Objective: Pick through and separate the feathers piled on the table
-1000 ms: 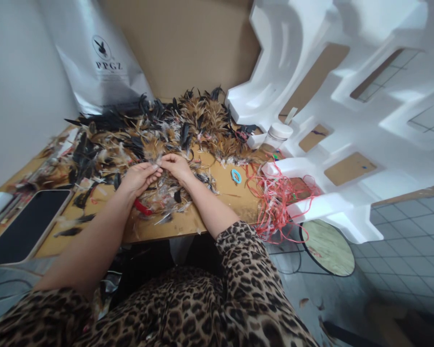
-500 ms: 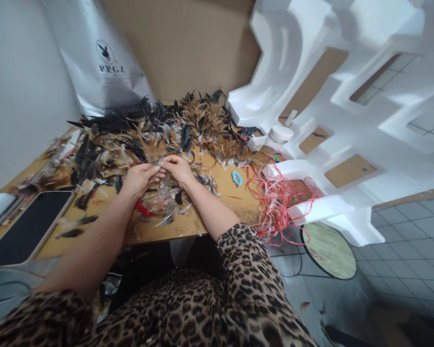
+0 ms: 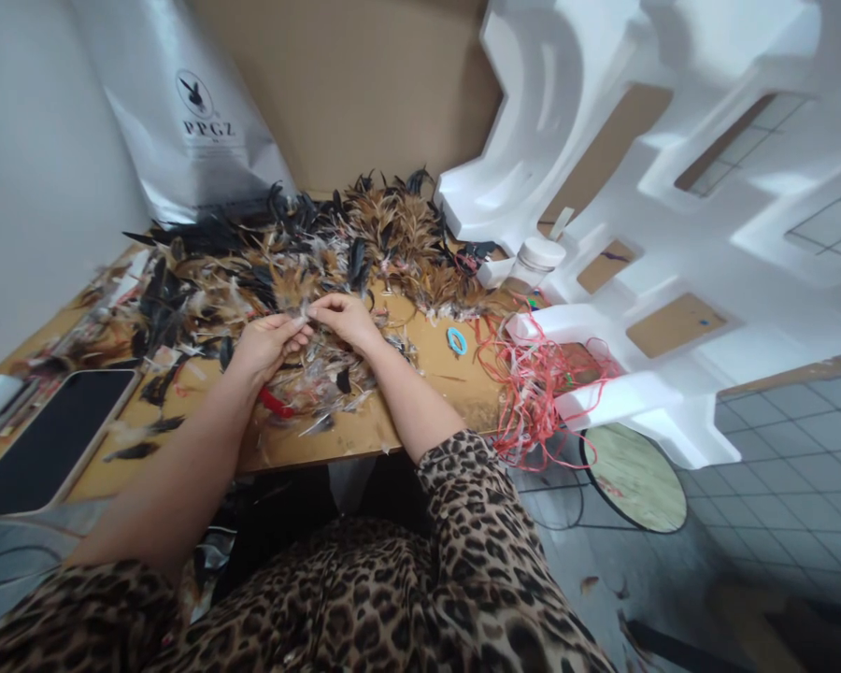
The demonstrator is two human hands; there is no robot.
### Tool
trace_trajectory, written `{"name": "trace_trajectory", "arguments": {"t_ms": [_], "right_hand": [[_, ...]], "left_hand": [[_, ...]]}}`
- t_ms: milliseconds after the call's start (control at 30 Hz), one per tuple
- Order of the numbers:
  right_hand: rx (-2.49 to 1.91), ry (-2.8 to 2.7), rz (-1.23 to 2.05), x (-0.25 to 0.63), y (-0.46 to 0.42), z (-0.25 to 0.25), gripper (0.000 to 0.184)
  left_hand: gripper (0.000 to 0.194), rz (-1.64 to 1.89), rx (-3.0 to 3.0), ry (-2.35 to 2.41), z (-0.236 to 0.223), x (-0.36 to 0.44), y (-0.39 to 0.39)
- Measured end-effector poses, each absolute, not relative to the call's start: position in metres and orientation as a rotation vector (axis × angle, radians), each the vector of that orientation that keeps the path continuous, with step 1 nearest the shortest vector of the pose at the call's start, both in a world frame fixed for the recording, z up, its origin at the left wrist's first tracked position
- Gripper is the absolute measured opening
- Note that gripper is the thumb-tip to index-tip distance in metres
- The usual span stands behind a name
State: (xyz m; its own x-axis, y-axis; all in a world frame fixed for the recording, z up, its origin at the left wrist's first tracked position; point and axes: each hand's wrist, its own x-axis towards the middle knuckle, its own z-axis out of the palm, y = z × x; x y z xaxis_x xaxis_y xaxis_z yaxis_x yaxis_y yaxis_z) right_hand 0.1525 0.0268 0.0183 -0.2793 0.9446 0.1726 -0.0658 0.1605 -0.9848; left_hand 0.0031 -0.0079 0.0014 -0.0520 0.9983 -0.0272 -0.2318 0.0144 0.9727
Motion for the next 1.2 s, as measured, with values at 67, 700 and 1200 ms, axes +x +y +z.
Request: {"name": "trace_trajectory", "arguments": {"t_ms": [67, 700, 1200], "right_hand": [[-0.975, -1.492, 1.154, 0.163, 0.031, 0.024, 0.024], [-1.722, -2.054, 0.421, 0.190, 0.051, 0.010, 0.022], [-1.284, -1.477, 1.214, 0.185, 0.052, 0.012, 0.013]], "left_hand": [[0.017, 1.374, 0.921, 1.048, 0.001, 0.002, -0.006], [0.011, 1.430, 0.745, 0.956, -0.002, -0.002, -0.002], [0.007, 1.390, 0.633, 0.943, 0.000, -0.004, -0.001]]}}
